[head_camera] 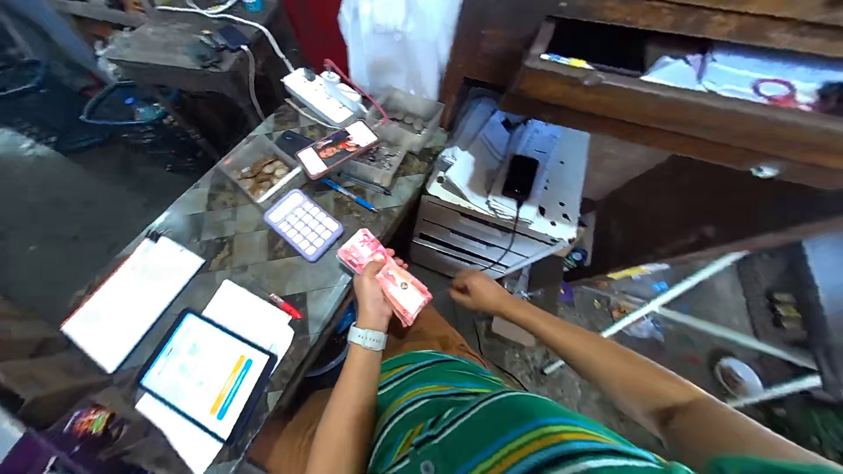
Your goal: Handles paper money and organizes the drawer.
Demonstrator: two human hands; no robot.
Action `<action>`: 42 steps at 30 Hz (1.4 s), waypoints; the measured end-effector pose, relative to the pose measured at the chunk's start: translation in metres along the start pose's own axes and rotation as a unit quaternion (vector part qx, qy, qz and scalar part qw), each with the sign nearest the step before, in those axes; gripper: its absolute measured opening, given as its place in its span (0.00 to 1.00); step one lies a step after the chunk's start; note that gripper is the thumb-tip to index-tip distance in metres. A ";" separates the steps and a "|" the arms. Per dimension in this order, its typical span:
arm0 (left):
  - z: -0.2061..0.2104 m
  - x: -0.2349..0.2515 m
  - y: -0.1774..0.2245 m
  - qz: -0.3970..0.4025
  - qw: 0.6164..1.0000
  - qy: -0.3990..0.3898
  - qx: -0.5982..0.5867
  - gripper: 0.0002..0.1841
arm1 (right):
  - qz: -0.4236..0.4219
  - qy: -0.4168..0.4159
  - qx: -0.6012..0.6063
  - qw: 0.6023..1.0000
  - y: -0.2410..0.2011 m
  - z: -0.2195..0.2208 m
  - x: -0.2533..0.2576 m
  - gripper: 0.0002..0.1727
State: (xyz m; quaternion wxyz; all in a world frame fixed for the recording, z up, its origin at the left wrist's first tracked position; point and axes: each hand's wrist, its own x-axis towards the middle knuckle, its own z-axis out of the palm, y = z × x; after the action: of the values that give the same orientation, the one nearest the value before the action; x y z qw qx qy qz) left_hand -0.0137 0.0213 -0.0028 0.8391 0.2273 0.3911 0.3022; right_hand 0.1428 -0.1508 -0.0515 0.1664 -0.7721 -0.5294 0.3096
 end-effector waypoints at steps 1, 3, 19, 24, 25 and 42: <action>-0.001 0.001 -0.001 0.005 1.000 0.001 0.008 0.11 | 0.087 0.010 0.067 0.994 0.025 0.002 0.017 0.21; -0.003 0.002 -0.005 0.007 1.000 -0.002 0.017 0.11 | 0.239 0.121 0.261 0.927 0.068 0.013 0.049 0.22; -0.003 0.008 -0.024 0.008 0.995 0.003 0.097 0.11 | 0.347 0.422 0.747 0.379 0.136 -0.003 0.109 0.17; -0.013 0.006 -0.023 0.056 0.984 0.004 0.169 0.11 | 0.379 0.421 0.750 0.343 0.145 0.012 0.114 0.27; -0.015 0.006 -0.023 0.068 0.981 0.006 0.184 0.11 | 0.367 0.441 0.750 0.330 0.145 0.012 0.117 0.25; -0.008 0.017 -0.028 0.103 0.974 0.020 0.203 0.12 | 0.353 0.380 0.713 0.472 0.113 0.036 0.080 0.22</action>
State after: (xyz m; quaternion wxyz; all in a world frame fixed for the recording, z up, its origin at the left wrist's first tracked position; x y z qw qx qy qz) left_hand -0.0022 0.0144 -0.0340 0.7320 0.4259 0.4352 0.3057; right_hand 0.2196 -0.1233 -0.1693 0.7211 -0.5498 0.3069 0.2891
